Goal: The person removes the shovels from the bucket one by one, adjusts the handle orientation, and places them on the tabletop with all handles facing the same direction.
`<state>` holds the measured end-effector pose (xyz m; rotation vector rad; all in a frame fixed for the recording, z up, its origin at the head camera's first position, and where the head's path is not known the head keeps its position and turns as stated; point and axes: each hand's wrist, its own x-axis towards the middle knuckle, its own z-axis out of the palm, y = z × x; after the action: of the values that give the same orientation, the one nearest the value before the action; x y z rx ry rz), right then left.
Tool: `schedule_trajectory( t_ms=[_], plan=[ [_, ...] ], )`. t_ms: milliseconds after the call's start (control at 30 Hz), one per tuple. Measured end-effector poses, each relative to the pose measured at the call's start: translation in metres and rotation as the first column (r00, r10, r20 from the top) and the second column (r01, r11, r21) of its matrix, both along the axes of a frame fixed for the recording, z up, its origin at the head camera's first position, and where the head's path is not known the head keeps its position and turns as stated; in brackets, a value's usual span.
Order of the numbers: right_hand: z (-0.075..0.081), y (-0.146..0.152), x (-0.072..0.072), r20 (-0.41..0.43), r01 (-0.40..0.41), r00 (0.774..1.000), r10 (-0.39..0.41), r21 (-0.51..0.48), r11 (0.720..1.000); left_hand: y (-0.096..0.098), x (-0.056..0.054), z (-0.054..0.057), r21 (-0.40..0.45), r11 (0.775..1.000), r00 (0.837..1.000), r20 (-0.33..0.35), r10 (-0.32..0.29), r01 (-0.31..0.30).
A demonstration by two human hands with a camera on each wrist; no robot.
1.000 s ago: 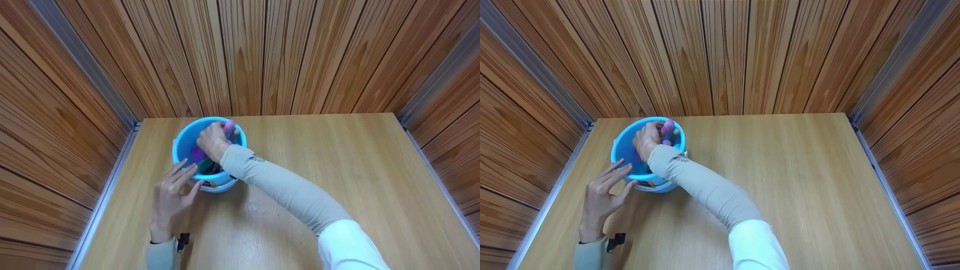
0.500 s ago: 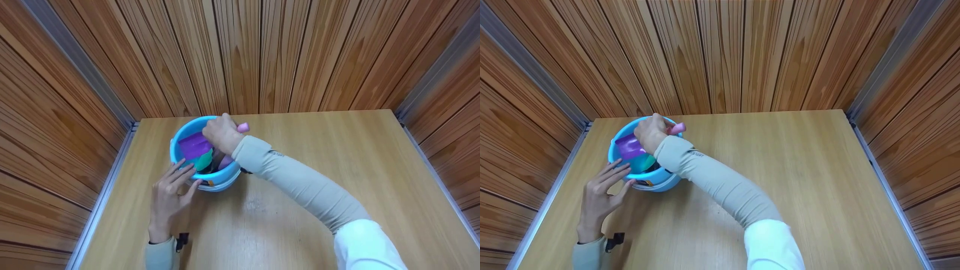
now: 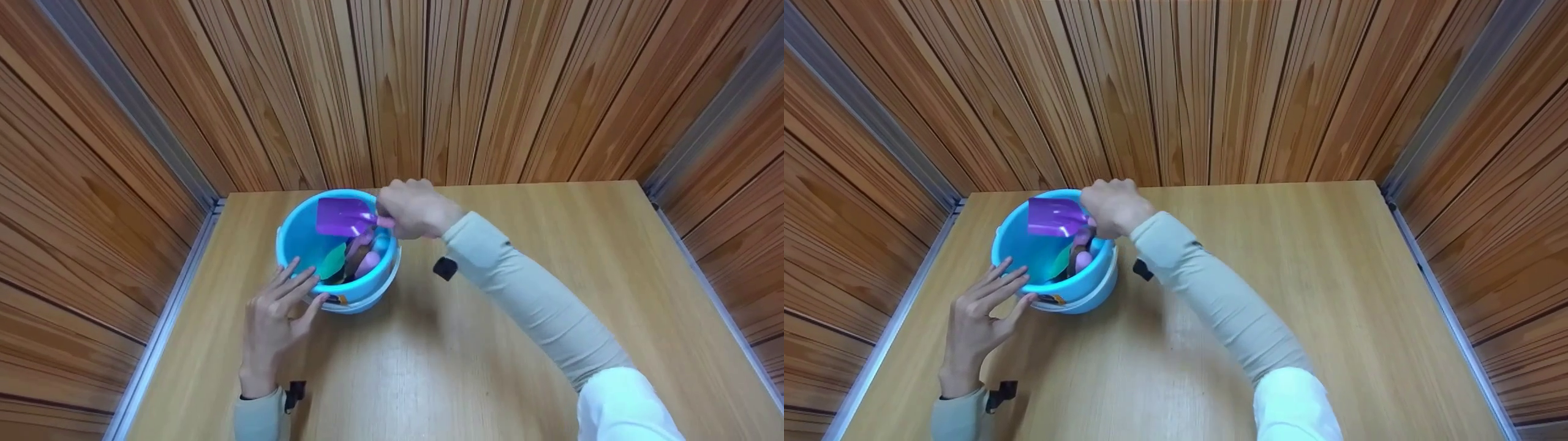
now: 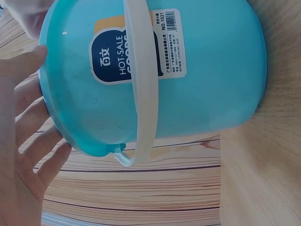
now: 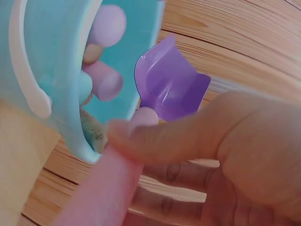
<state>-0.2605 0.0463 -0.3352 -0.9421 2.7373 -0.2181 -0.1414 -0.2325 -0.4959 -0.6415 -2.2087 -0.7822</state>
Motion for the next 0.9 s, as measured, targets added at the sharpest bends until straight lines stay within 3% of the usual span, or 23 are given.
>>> schedule_trajectory(
  t_ms=[100, 233, 367, 467, 633, 900],
  plan=[
    [-0.002, 0.017, 0.003, 0.138, 0.04, 0.99, -0.022, -0.127, 0.991, 0.0, 0.001, 0.002, 0.006, 1.0, 1.0, 0.017, 0.01, -0.01],
    [-0.01, 0.032, 0.009, 0.244, 0.112, 0.968, -0.057, -0.219, 0.969, 0.001, 0.001, 0.004, -0.002, 1.0, 0.999, 0.034, 0.026, -0.026],
    [-0.022, 0.045, 0.016, 0.315, 0.172, 0.946, -0.079, -0.277, 0.945, 0.003, 0.002, 0.003, -0.011, 1.0, 0.999, 0.041, 0.027, -0.027],
    [-0.033, 0.052, 0.022, 0.318, 0.192, 0.944, -0.081, -0.335, 0.922, 0.003, 0.003, 0.002, -0.004, 1.0, 0.998, 0.052, 0.03, -0.03],
    [-0.055, 0.065, 0.032, 0.316, 0.213, 0.947, -0.062, -0.473, 0.855, 0.005, 0.002, 0.002, 0.012, 1.0, 0.998, 0.061, 0.025, -0.026],
    [-0.093, 0.077, 0.054, 0.344, 0.252, 0.939, -0.025, -0.636, 0.73, 0.005, 0.001, 0.004, -0.013, 1.0, 1.0, 0.003, 0.005, -0.005]
  ],
)
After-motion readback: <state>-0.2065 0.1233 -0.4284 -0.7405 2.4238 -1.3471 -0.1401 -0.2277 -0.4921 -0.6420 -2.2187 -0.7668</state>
